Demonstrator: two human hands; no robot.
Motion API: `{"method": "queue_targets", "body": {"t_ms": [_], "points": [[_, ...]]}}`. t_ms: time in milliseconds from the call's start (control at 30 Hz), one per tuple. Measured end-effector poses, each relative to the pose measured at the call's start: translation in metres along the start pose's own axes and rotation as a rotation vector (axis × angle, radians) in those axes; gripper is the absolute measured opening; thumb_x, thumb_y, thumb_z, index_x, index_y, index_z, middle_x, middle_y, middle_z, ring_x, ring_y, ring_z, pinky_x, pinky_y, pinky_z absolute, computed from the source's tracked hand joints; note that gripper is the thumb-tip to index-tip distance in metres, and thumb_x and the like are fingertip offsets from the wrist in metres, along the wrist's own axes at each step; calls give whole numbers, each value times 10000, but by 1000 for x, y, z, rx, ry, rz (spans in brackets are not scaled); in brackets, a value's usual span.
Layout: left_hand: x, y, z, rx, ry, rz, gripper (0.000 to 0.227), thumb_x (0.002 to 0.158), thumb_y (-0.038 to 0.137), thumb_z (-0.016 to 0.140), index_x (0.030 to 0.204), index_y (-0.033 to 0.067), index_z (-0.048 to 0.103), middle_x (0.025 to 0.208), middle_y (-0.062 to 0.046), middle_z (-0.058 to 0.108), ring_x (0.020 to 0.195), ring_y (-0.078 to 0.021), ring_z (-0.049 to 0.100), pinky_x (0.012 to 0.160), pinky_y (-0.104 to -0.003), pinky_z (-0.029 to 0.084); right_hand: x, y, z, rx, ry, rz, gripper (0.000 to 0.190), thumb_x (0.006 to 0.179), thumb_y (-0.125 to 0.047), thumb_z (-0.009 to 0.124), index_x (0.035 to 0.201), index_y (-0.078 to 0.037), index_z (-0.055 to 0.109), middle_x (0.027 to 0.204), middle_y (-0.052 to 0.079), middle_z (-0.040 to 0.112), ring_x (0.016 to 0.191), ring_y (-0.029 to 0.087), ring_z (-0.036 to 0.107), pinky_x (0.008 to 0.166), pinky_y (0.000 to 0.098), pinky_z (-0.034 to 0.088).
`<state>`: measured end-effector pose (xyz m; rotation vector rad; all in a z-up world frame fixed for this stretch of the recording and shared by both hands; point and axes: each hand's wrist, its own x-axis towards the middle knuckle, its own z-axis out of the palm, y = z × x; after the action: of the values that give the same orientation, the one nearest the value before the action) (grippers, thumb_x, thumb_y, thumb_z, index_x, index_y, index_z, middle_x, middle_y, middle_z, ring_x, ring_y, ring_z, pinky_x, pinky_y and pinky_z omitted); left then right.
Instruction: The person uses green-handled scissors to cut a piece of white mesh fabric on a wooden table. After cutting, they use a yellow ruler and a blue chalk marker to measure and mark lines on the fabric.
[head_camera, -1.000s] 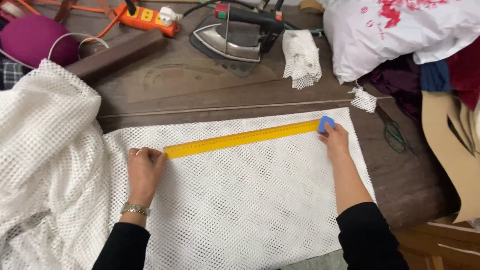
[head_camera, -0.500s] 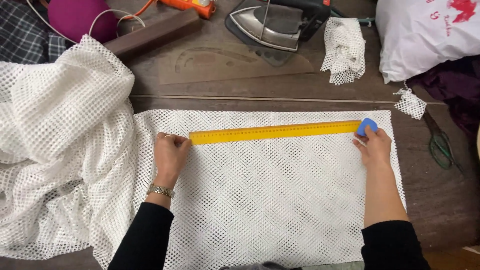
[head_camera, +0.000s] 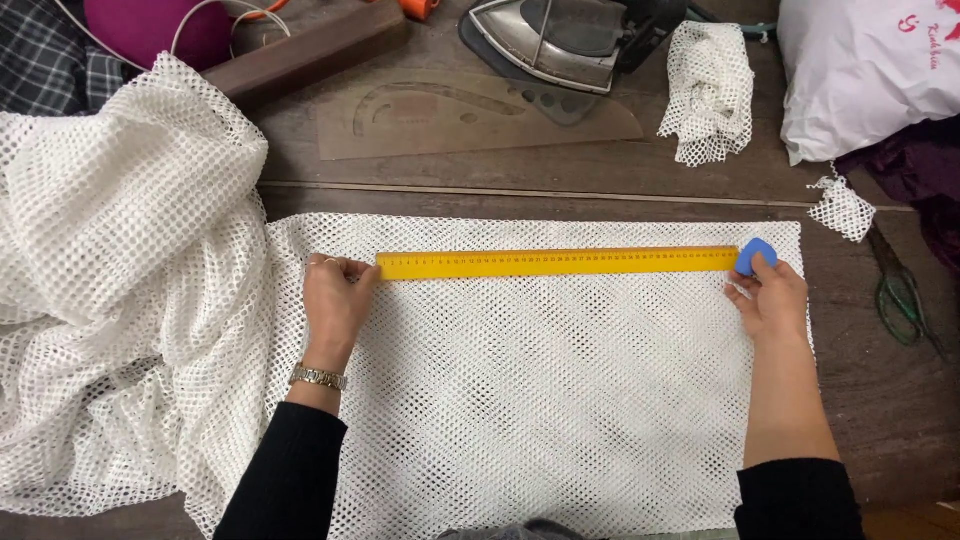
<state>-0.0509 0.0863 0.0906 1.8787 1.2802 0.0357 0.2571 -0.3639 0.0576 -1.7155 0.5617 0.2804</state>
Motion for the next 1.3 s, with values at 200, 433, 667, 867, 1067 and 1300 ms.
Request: {"method": "queue_targets", "body": {"t_ms": [200,433,667,867,1067,1300], "points": [[20,-14,7,83,31,50,129,821,162,782,809,56,709,927,-86,582,793,-179,572,705,-272,563,-8,0,1,11,5,0,168,994,-217,631,918,-140,503,971,103,651,791,131,607,752,313,582],[21,-13,6,81,28,43,148,810,181,790,828,58,709,1015,-89,552,721,-165,571,593,-237,573,-14,-1,3,40,31,-10,129,987,-212,624,953,-139,522,993,66,628,790,136,606,835,362,618],[20,-9,5,93,16,21,161,815,203,788,844,63,714,1026,-84,551,673,-159,584,546,-237,572,-12,4,0,36,58,-11,106,985,-193,616,982,-120,539,969,80,624,790,103,599,853,342,652],[20,-11,6,86,23,31,159,816,196,789,857,59,719,1002,-75,561,682,-158,575,542,-234,562,-12,4,0,60,51,-6,143,982,-191,627,917,-136,512,974,89,634,791,129,597,874,362,642],[20,-10,7,101,26,25,159,817,202,790,854,65,716,1018,-80,558,663,-157,568,525,-233,552,-13,4,1,55,48,-8,129,976,-190,633,921,-134,530,988,80,640,755,105,596,865,338,646],[17,-10,6,116,46,54,178,813,238,792,839,75,724,990,-66,555,666,-151,561,468,-237,525,-19,1,4,75,88,0,132,966,-178,641,999,-103,538,956,69,633,724,92,584,778,296,674]]}}
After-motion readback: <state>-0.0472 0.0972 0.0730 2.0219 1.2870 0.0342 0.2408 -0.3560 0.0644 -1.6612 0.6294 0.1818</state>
